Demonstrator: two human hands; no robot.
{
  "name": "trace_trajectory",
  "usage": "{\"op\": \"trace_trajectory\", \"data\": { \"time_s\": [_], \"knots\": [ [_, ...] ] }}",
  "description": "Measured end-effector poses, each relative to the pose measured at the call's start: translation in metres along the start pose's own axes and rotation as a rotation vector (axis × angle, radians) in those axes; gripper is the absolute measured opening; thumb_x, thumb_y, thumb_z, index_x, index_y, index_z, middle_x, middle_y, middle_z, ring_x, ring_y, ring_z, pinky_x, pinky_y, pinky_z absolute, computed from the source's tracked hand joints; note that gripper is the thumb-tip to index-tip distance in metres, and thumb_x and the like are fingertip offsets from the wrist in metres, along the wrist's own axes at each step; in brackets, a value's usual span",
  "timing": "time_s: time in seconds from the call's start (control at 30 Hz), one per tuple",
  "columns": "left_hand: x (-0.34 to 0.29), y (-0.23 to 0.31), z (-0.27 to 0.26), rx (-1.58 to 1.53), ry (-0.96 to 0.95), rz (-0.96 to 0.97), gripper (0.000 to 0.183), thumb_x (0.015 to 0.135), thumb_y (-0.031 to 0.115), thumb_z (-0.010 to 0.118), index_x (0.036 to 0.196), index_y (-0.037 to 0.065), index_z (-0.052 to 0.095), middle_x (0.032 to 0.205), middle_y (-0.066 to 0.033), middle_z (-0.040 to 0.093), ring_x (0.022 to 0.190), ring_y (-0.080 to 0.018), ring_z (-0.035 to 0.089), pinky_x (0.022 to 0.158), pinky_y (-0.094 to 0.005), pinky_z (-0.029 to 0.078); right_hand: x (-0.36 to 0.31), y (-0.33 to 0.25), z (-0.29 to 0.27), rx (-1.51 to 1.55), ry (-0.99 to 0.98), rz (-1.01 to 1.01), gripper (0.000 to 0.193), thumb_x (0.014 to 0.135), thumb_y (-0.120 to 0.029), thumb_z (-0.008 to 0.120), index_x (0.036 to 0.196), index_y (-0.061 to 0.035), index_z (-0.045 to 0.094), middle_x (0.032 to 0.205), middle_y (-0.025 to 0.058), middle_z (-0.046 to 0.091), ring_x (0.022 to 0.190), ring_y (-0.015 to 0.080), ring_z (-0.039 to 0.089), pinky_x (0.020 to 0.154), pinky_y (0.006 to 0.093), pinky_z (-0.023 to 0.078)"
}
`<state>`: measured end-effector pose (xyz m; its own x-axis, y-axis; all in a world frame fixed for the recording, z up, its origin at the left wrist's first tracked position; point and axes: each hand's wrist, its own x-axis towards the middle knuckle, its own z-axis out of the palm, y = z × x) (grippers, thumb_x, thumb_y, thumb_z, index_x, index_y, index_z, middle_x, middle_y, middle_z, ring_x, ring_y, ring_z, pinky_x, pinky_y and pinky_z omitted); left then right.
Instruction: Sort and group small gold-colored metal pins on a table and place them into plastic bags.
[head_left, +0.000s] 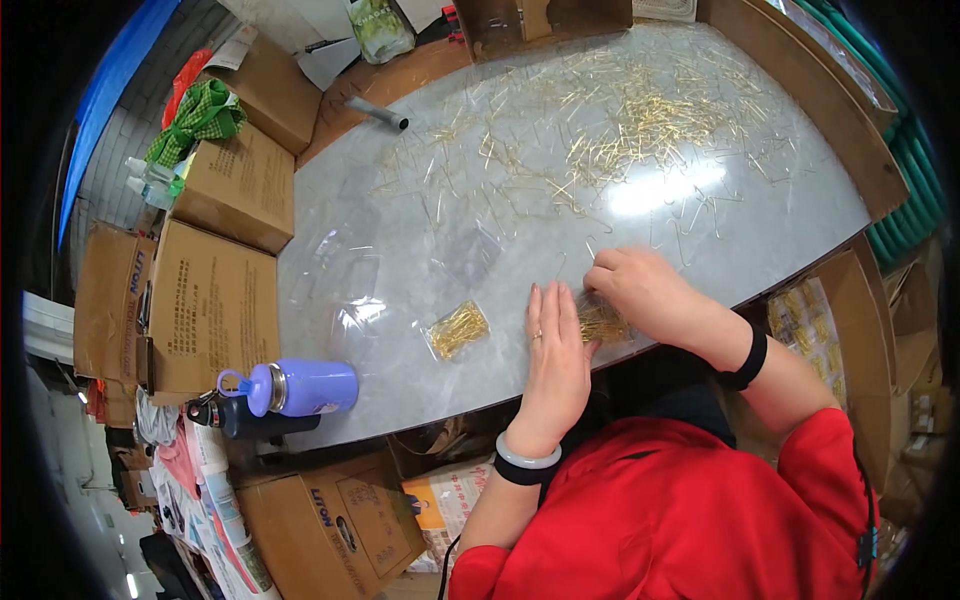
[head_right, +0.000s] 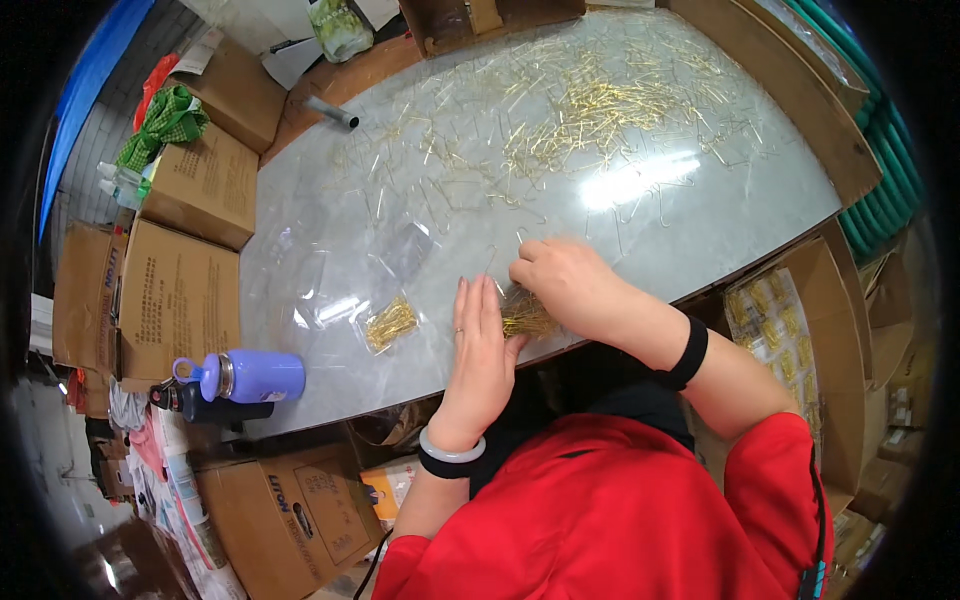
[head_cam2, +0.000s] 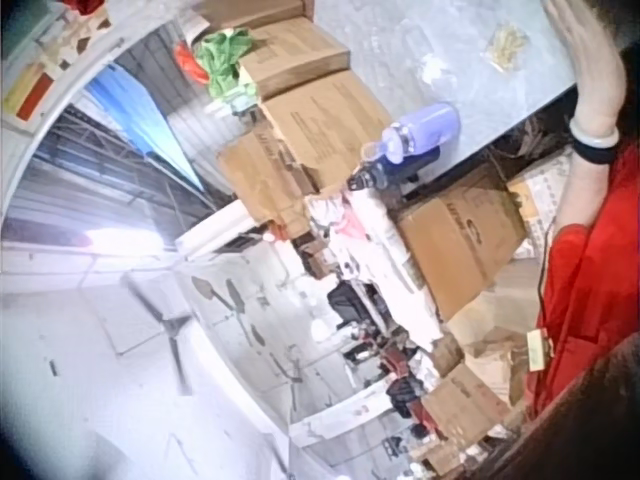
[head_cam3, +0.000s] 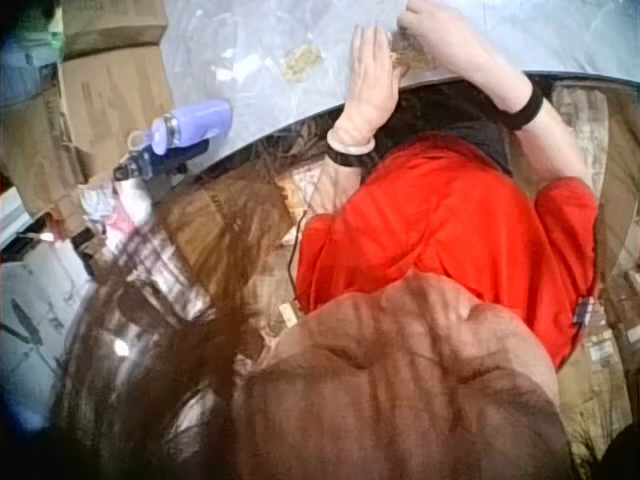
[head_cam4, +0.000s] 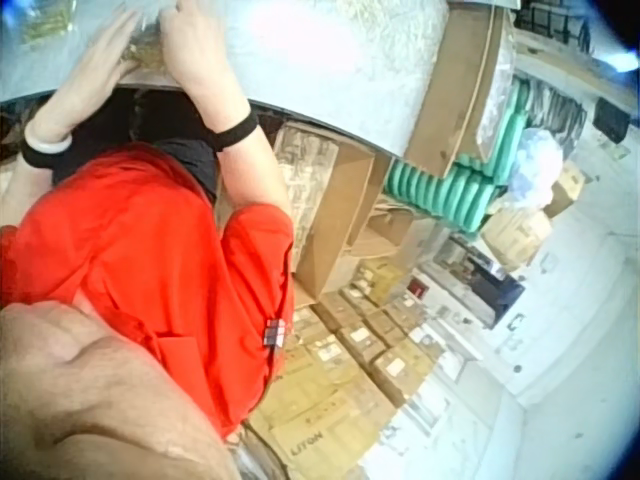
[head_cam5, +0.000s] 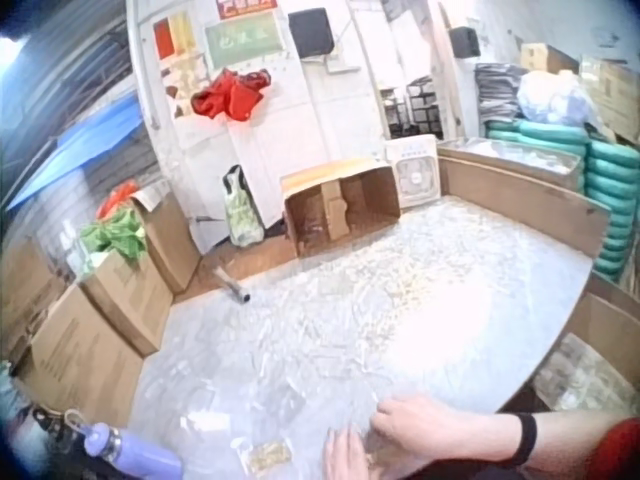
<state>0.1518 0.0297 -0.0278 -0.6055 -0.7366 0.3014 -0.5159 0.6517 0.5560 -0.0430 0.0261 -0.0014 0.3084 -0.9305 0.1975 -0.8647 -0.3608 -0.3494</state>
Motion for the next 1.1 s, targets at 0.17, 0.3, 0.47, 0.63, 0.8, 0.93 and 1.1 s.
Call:
{"op": "trace_trajectory", "data": {
  "time_s": [0.17, 0.3, 0.47, 0.63, 0.8, 0.93, 1.1],
  "knots": [
    [0.002, -0.001, -0.001, 0.073, -0.070, 0.048, 0.063, 0.091, 0.001, 0.062, 0.148, -0.006, 0.034, 0.146, -0.0250, 0.039, 0.142, -0.0467, 0.033, 0.118, -0.0567, 0.025, -0.027, 0.004, -0.009, 0.194, 0.270, 0.141, 0.020, 0.083, -0.005, 0.066, 0.103, -0.0040, 0.067, 0.098, 0.0127, 0.062, 0.087, 0.0337, 0.061, 0.078, 0.0417, 0.051],
    [0.002, -0.002, 0.001, -0.005, -0.084, 0.122, 0.058, 0.091, -0.001, 0.061, 0.146, -0.002, 0.040, 0.142, -0.0209, 0.044, 0.137, -0.0438, 0.040, 0.118, -0.0572, 0.025, -0.043, -0.006, -0.002, -0.078, 0.353, 0.212, 0.021, 0.083, -0.004, 0.068, 0.103, -0.0035, 0.066, 0.100, 0.0111, 0.062, 0.092, 0.0332, 0.059, 0.082, 0.0419, 0.050],
    [0.001, -0.004, -0.001, -0.063, -0.083, 0.116, 0.060, 0.090, -0.004, 0.061, 0.146, -0.001, 0.040, 0.141, -0.0217, 0.044, 0.135, -0.0433, 0.042, 0.117, -0.0554, 0.029, -0.040, -0.010, 0.002, 0.026, 0.185, 0.180, 0.033, 0.081, -0.001, 0.063, 0.113, -0.0022, 0.063, 0.106, 0.0132, 0.059, 0.098, 0.0330, 0.057, 0.085, 0.0417, 0.050],
    [0.002, -0.002, -0.002, -0.072, -0.035, 0.081, 0.064, 0.088, -0.005, 0.062, 0.147, -0.004, 0.037, 0.145, -0.0251, 0.040, 0.136, -0.0460, 0.039, 0.116, -0.0507, 0.032, -0.019, -0.008, -0.002, 0.093, 0.231, 0.062, 0.031, 0.082, -0.002, 0.059, 0.112, -0.0025, 0.065, 0.107, 0.0118, 0.059, 0.102, 0.0317, 0.057, 0.087, 0.0405, 0.049],
    [0.003, -0.002, 0.000, -0.076, -0.032, 0.068, 0.065, 0.087, -0.006, 0.062, 0.147, -0.006, 0.036, 0.146, -0.0265, 0.038, 0.137, -0.0461, 0.037, 0.117, -0.0503, 0.031, -0.006, -0.003, -0.007, -0.153, 0.108, -0.091, 0.030, 0.083, -0.007, 0.058, 0.112, -0.0040, 0.066, 0.108, 0.0102, 0.061, 0.100, 0.0314, 0.058, 0.088, 0.0402, 0.049],
    [0.003, -0.004, 0.002, -0.002, -0.042, 0.116, 0.063, 0.088, -0.006, 0.060, 0.147, -0.006, 0.036, 0.146, -0.0261, 0.040, 0.139, -0.0456, 0.036, 0.118, -0.0534, 0.029, -0.025, -0.005, 0.000, 0.099, 0.088, -0.043, 0.029, 0.084, -0.007, 0.060, 0.112, -0.0054, 0.066, 0.109, 0.0092, 0.062, 0.101, 0.0311, 0.059, 0.088, 0.0406, 0.048],
    [0.000, -0.004, 0.004, 0.045, -0.065, 0.142, 0.059, 0.092, -0.002, 0.057, 0.147, -0.005, 0.037, 0.148, -0.0240, 0.040, 0.141, -0.0444, 0.035, 0.118, -0.0568, 0.026, -0.066, -0.018, -0.015, 0.161, 0.255, 0.188, 0.027, 0.081, -0.006, 0.070, 0.108, -0.0075, 0.067, 0.104, 0.0085, 0.063, 0.099, 0.0296, 0.058, 0.087, 0.0400, 0.049]
  ]
}}
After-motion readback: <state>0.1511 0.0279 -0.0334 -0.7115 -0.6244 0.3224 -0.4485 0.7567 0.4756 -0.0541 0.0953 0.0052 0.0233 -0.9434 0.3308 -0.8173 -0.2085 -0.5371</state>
